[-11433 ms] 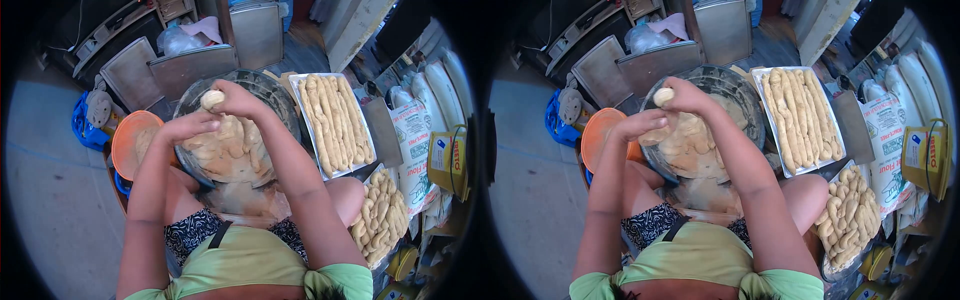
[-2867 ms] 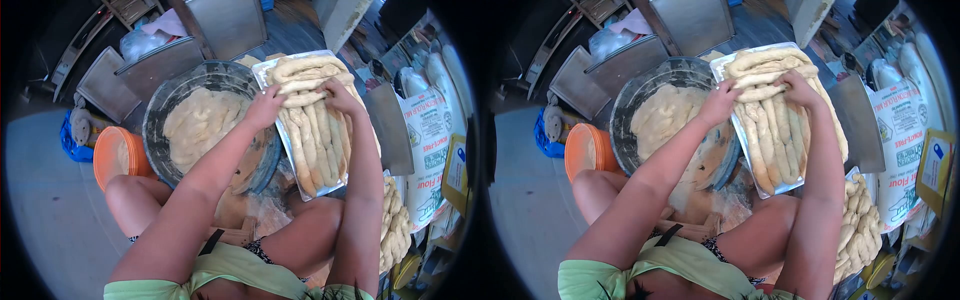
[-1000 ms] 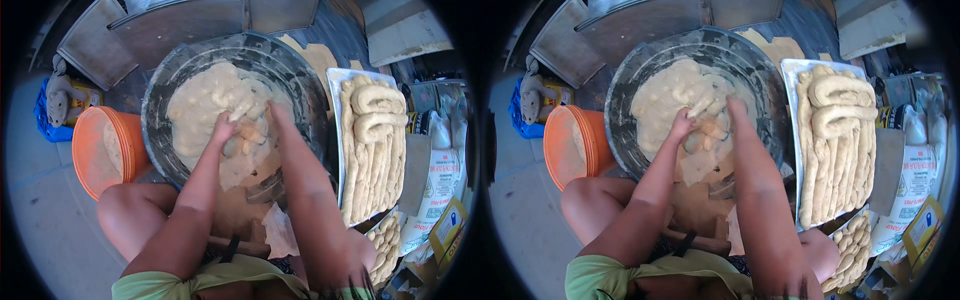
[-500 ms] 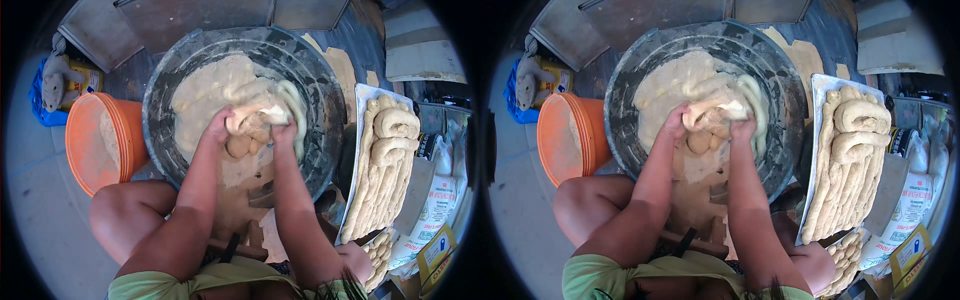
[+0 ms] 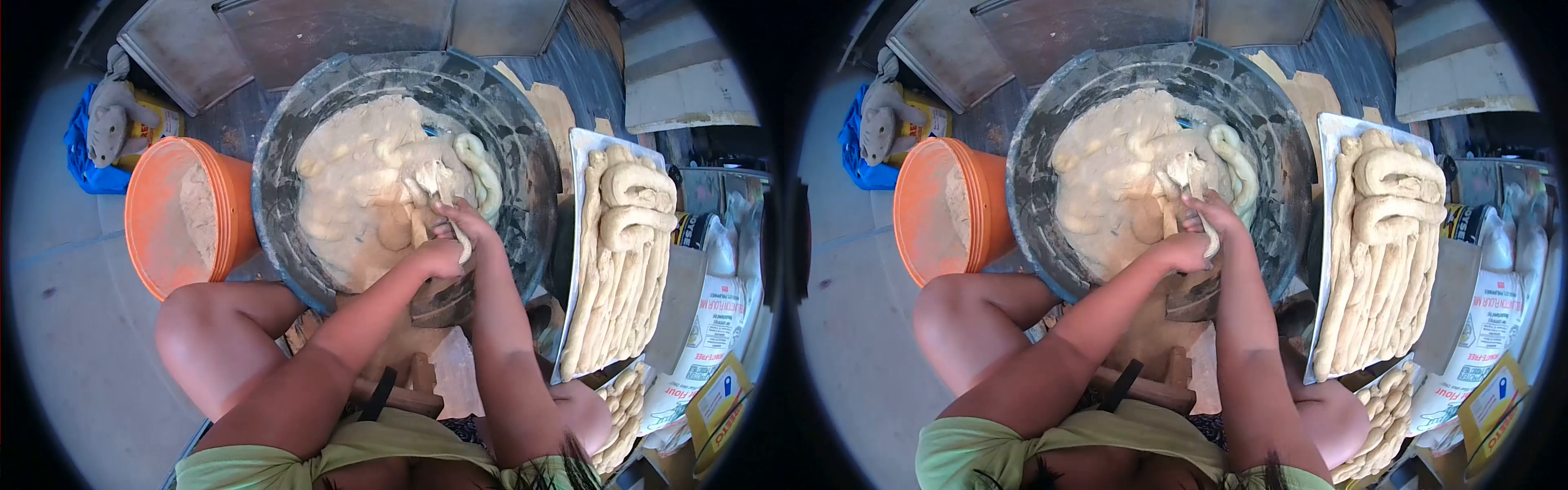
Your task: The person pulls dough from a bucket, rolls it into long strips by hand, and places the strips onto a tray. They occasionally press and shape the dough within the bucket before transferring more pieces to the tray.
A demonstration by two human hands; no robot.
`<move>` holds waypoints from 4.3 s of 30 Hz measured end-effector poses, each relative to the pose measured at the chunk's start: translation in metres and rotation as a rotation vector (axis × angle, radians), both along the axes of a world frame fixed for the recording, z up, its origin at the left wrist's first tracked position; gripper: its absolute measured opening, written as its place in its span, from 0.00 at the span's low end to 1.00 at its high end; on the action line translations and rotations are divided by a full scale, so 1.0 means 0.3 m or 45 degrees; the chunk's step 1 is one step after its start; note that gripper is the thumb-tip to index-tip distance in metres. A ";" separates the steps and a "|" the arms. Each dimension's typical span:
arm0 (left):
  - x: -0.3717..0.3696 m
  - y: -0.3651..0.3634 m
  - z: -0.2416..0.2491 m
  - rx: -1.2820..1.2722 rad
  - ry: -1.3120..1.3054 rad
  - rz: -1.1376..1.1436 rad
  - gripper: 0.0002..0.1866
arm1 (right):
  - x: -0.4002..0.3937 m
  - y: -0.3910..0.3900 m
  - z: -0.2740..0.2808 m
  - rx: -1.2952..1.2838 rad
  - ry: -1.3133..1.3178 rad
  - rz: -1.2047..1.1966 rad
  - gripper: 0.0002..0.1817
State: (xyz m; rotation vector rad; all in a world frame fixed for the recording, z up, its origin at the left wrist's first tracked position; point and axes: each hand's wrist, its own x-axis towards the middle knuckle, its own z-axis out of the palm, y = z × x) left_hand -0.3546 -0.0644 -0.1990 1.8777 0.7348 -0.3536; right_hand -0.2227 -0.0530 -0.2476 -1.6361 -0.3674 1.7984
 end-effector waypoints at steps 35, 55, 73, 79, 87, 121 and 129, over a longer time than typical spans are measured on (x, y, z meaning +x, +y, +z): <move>-0.391 0.252 0.430 -0.271 -1.209 1.306 0.14 | -0.108 -0.191 0.514 0.849 -0.400 0.094 0.16; -0.469 -0.236 -0.371 0.766 0.484 0.291 0.33 | -0.542 -0.429 -0.268 -0.257 -1.581 -0.010 0.26; -0.289 0.234 0.577 -0.202 -0.557 0.816 0.10 | -0.231 -0.088 0.288 0.779 -0.969 0.284 0.17; -0.536 0.324 1.020 -0.255 -1.508 1.256 0.11 | -0.014 -0.137 0.142 0.780 -1.001 0.500 0.19; -0.486 0.291 1.006 -0.340 -1.749 1.501 0.18 | 0.357 -0.167 0.946 0.599 -0.892 1.200 0.21; 0.732 -0.087 0.798 0.579 -0.579 -0.245 0.25 | 1.220 -0.479 0.683 0.763 -0.616 -1.147 0.15; 0.630 -0.156 0.521 1.134 -0.701 0.101 0.18 | 1.205 -0.507 0.691 0.905 -0.177 -0.832 0.19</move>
